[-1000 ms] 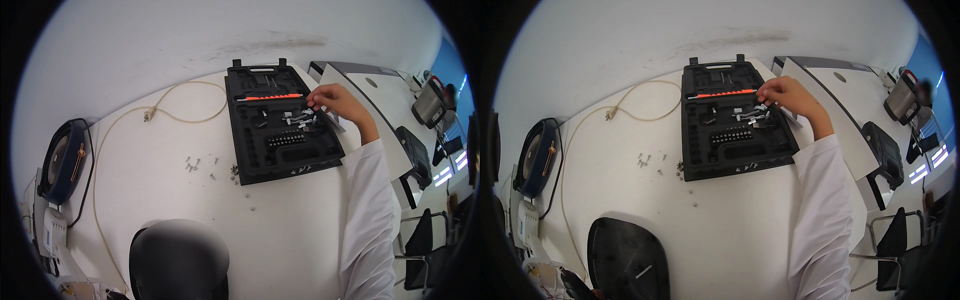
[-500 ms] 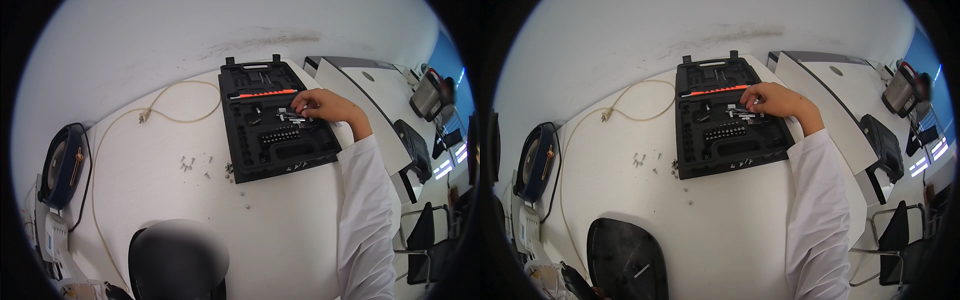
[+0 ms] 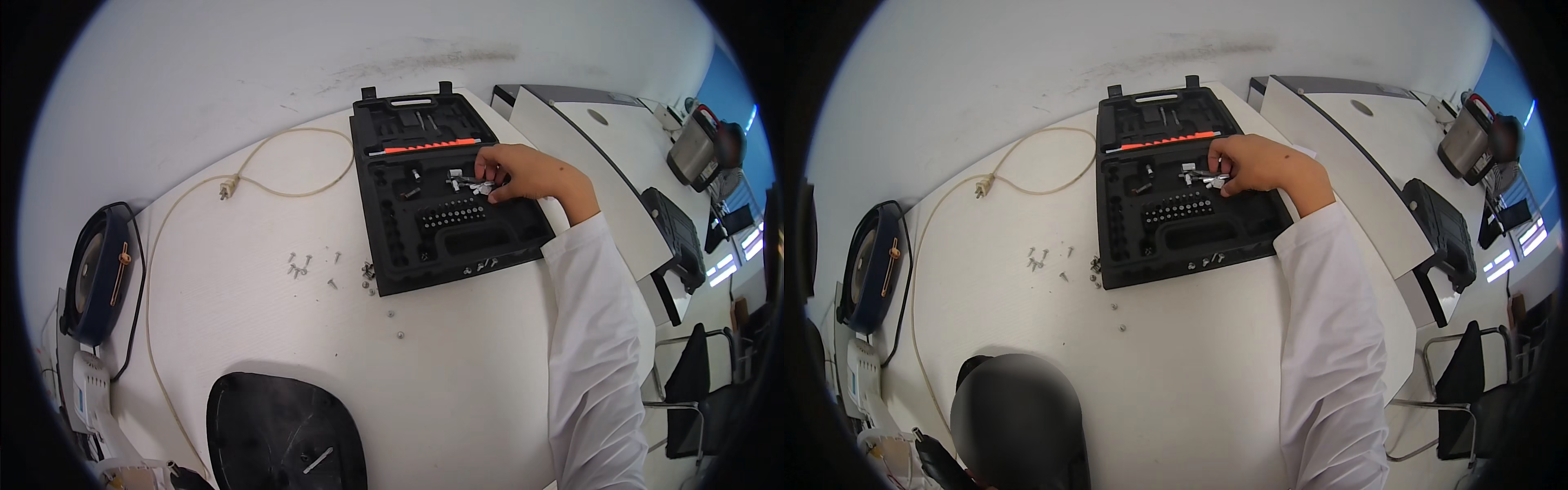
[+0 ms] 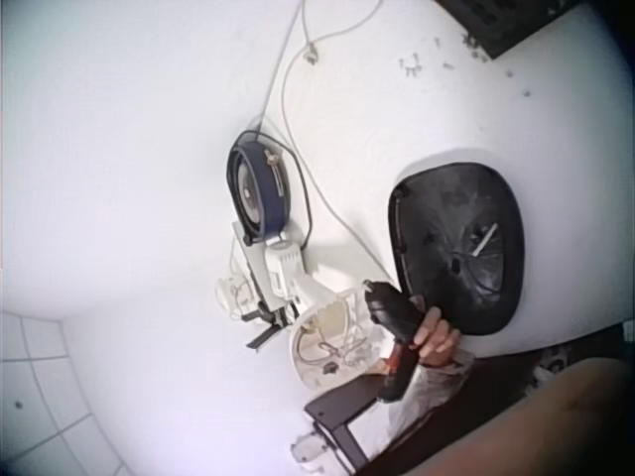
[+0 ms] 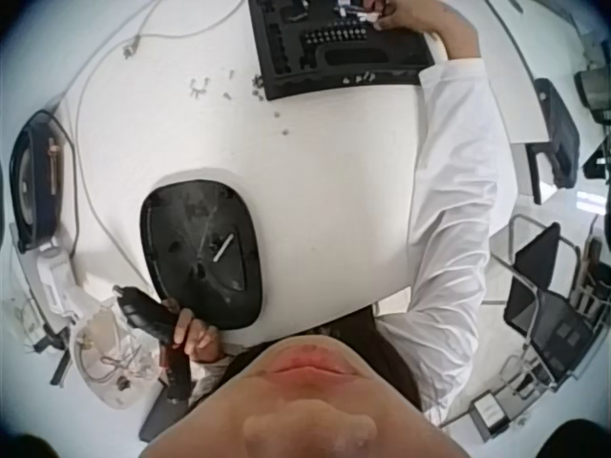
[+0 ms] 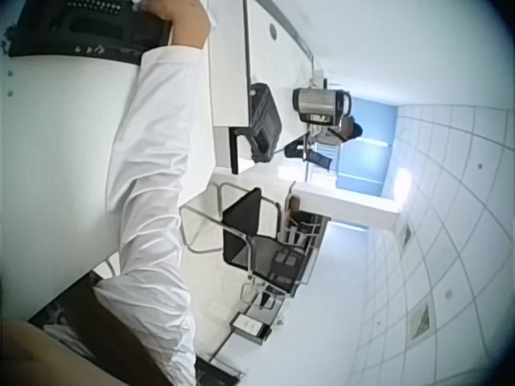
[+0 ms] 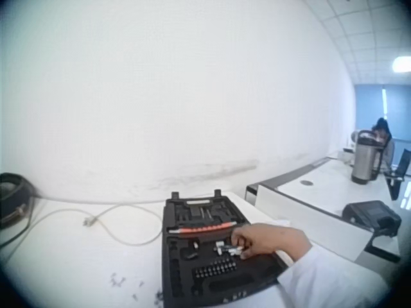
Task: The person uses a cordless electric screwdriver to remove and install screws on a white plastic housing and a black cover. They handle small screws, select bits from a toolkit, and manipulate wires inside the housing. The person also picks up and sets down multiple screwdrivers on the table.
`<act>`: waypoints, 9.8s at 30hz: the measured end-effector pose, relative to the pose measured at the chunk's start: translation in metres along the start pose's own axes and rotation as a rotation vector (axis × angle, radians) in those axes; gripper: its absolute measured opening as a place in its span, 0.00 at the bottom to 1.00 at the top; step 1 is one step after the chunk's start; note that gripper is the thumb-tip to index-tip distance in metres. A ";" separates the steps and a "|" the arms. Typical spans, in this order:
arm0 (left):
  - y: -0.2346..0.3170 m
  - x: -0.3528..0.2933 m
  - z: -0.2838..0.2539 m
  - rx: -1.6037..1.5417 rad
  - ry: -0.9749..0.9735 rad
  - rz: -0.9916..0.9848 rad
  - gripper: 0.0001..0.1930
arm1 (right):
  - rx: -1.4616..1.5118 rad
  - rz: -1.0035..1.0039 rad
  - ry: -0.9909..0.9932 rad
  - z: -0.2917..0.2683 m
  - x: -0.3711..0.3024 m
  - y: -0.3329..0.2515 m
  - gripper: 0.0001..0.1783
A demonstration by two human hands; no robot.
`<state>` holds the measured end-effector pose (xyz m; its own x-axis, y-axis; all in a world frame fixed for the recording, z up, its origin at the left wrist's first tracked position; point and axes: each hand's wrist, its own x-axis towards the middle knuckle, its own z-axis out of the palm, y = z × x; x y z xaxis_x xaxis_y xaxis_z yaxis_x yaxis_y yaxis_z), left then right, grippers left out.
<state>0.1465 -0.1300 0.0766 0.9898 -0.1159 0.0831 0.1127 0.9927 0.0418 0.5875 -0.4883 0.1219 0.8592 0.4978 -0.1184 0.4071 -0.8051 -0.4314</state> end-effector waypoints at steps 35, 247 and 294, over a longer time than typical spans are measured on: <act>-0.001 -0.001 0.003 0.007 0.055 0.017 0.36 | 0.298 -0.059 0.208 -0.001 0.008 0.019 0.11; -0.034 -0.071 -0.016 2.617 0.061 0.966 0.09 | 1.105 0.015 0.249 0.157 -0.152 -0.133 0.13; -0.176 0.040 -0.070 2.179 -0.392 0.786 0.17 | 1.104 0.102 0.138 0.153 -0.149 -0.092 0.20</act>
<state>0.1727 -0.3067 0.0031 0.6952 -0.1337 0.7063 -0.6195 -0.6099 0.4943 0.3748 -0.4391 0.0419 0.9277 0.3506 -0.1279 -0.1072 -0.0778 -0.9912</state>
